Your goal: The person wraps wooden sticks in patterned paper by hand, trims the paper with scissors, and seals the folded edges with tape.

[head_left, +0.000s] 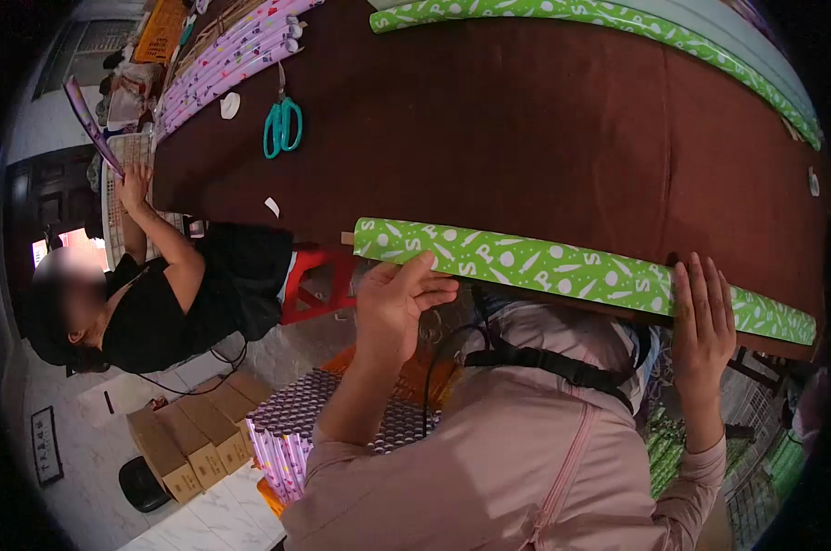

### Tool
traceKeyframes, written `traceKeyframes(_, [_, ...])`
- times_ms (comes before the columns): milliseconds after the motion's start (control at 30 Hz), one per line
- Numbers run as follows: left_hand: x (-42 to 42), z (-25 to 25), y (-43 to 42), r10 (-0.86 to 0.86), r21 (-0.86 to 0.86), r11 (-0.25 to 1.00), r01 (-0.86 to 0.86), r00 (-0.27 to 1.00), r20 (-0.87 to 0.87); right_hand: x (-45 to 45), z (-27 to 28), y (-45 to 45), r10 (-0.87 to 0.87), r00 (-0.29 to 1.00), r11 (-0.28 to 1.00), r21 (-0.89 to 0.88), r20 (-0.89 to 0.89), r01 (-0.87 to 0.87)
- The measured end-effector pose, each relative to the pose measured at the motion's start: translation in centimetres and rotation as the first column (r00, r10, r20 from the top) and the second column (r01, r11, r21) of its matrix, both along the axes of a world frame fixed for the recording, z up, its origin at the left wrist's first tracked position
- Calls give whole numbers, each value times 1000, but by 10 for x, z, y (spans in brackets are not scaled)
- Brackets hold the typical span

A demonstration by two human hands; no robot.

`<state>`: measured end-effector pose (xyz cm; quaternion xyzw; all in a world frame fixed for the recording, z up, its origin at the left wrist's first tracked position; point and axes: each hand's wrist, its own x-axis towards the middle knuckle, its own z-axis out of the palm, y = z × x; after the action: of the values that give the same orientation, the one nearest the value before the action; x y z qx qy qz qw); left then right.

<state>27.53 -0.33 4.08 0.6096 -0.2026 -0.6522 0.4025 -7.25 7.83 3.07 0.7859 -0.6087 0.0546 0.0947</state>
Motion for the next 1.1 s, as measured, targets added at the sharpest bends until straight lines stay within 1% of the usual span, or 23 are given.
traceKeyframes(67, [0,0,-1,-8,18,1000,8,1000,3,0,-1,0,-5,1000,1000,-9,-5,5])
traceKeyframes(133, [2,-2,-1,12,5,1000,-12,998,-53,1,-2,0,-8,1000,1000,-17,-11,8])
traceKeyframes(167, [3,-4,-1,10,7,1000,-9,999,-51,1,-1,0,-13,1000,1000,-15,-13,12])
traceKeyframes(233, [4,-7,-1,4,-47,999,-9,994,-105,1,-1,0,-18,1000,1000,-10,-14,18])
traceKeyframes(267, [5,-8,0,2,-45,999,-7,995,-104,0,-2,0,-20,1000,1000,-5,-11,20])
traceKeyframes(333, [7,-10,1,14,-68,997,-26,984,-175,-1,-2,1,-21,1000,1000,3,-8,21])
traceKeyframes(467, [8,-14,3,26,-84,995,-44,980,-197,-1,-1,0,-20,1000,1000,8,10,20])
traceKeyframes(533, [9,-15,4,-6,-115,993,-19,978,-209,-1,1,0,-22,1000,1000,12,16,22])
traceKeyframes(600, [8,-14,4,-9,-111,994,-15,977,-213,0,5,0,-30,999,998,55,22,29])
traceKeyframes(667, [9,-12,5,-12,-108,994,-12,977,-215,-1,2,0,-30,999,998,48,22,29])
traceKeyframes(733, [13,-9,6,-54,-50,998,44,975,-216,-1,1,0,-31,999,999,39,23,30])
traceKeyframes(767, [15,-7,7,-55,-50,998,46,975,-215,-1,1,0,-31,999,999,37,26,30])
traceKeyframes(833, [22,-6,8,-5,116,992,46,943,-331,-1,2,0,-33,999,999,34,29,32])
traceKeyframes(867, [26,-5,9,-7,116,992,47,944,-330,-1,2,-1,-27,999,999,29,34,26])
traceKeyframes(933, [33,-5,13,8,121,991,53,890,-456,-1,2,0,-22,999,999,23,38,22])
traceKeyframes(1100, [32,6,11,-3,175,982,77,923,-386,0,5,-2,-14,998,999,32,68,12])
